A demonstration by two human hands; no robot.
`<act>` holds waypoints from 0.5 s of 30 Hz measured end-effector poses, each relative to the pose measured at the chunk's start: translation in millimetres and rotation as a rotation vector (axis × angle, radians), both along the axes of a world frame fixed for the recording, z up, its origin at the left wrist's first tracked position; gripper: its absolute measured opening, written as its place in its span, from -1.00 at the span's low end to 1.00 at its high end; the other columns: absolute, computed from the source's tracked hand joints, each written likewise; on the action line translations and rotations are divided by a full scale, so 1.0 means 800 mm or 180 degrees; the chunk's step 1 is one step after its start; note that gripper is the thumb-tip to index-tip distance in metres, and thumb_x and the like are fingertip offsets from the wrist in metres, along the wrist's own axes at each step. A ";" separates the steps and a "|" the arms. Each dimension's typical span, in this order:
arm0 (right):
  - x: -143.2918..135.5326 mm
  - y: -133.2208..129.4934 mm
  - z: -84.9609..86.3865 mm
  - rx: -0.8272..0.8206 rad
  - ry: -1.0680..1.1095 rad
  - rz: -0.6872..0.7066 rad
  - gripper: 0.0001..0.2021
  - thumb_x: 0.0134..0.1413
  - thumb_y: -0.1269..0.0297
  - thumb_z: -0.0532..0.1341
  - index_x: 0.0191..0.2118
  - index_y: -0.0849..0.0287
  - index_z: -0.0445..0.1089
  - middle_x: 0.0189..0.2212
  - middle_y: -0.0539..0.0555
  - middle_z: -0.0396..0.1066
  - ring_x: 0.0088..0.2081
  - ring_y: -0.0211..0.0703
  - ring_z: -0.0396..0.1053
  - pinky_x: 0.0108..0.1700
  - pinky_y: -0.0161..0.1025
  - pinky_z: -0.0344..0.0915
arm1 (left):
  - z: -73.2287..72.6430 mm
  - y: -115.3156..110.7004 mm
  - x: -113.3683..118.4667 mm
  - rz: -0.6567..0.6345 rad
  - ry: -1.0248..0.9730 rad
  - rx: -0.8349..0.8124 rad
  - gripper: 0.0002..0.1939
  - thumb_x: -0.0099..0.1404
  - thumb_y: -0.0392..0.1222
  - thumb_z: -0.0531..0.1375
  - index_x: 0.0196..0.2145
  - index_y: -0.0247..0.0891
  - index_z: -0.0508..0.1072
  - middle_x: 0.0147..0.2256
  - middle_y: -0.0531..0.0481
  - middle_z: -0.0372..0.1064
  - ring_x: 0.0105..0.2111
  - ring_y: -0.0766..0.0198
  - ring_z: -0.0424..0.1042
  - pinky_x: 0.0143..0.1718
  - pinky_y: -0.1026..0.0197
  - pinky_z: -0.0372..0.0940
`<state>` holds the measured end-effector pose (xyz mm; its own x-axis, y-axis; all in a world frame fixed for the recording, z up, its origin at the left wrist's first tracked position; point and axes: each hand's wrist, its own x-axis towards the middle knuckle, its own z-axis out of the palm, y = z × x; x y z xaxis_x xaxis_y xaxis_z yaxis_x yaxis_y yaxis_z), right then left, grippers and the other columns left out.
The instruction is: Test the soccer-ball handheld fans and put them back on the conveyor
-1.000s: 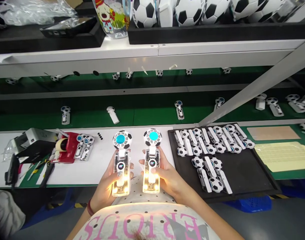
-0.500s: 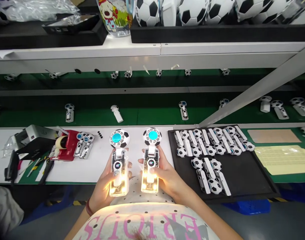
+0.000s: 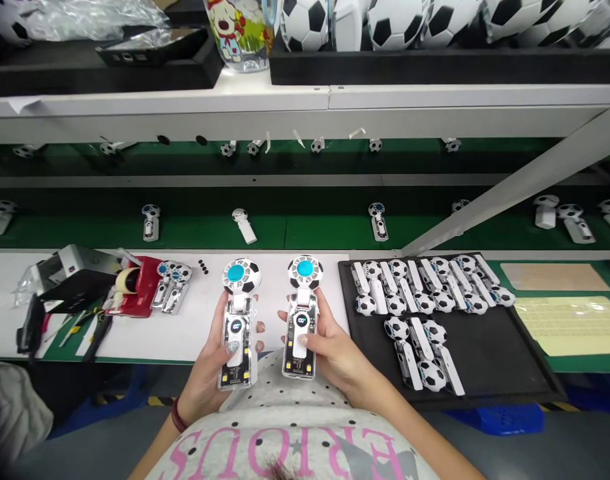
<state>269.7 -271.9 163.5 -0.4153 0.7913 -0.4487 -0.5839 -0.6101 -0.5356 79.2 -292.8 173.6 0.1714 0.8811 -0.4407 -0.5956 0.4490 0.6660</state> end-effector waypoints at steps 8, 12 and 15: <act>-0.002 -0.002 -0.005 -0.0014 -0.0053 0.0073 -0.02 -0.14 0.42 0.31 0.24 -0.18 -0.38 -0.03 0.11 0.35 0.07 -0.03 0.24 0.03 0.00 0.15 | 0.002 -0.003 -0.001 0.0003 0.0252 0.0023 -0.10 0.07 -0.23 0.28 0.19 0.26 -0.16 0.17 0.03 0.01 -0.04 0.09 0.30 -0.10 0.13 0.28; 0.000 -0.003 -0.009 0.0024 -0.0052 0.0105 -0.02 -0.11 0.43 0.29 0.24 -0.19 -0.42 -0.05 0.11 0.37 0.05 -0.07 0.27 -0.02 -0.08 0.20 | 0.007 -0.003 -0.002 -0.0016 0.0249 -0.0095 -0.04 0.05 -0.22 0.29 0.20 0.26 -0.25 0.03 -0.04 0.22 -0.30 0.17 0.42 -0.23 0.10 0.32; 0.001 -0.003 -0.008 0.0002 -0.0087 0.0106 0.00 -0.12 0.42 0.30 0.24 -0.18 -0.46 -0.06 0.13 0.38 0.03 -0.06 0.28 -0.06 -0.10 0.22 | 0.007 -0.002 -0.003 -0.0111 0.0213 -0.0010 -0.03 0.08 -0.23 0.26 0.21 0.23 -0.32 0.00 -0.06 0.25 -0.28 0.16 0.41 -0.24 0.10 0.32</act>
<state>270.1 -274.0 156.9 -0.4291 0.7775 -0.4598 -0.5484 -0.6287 -0.5514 76.4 -294.4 179.6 0.1721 0.8737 -0.4549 -0.5337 0.4709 0.7024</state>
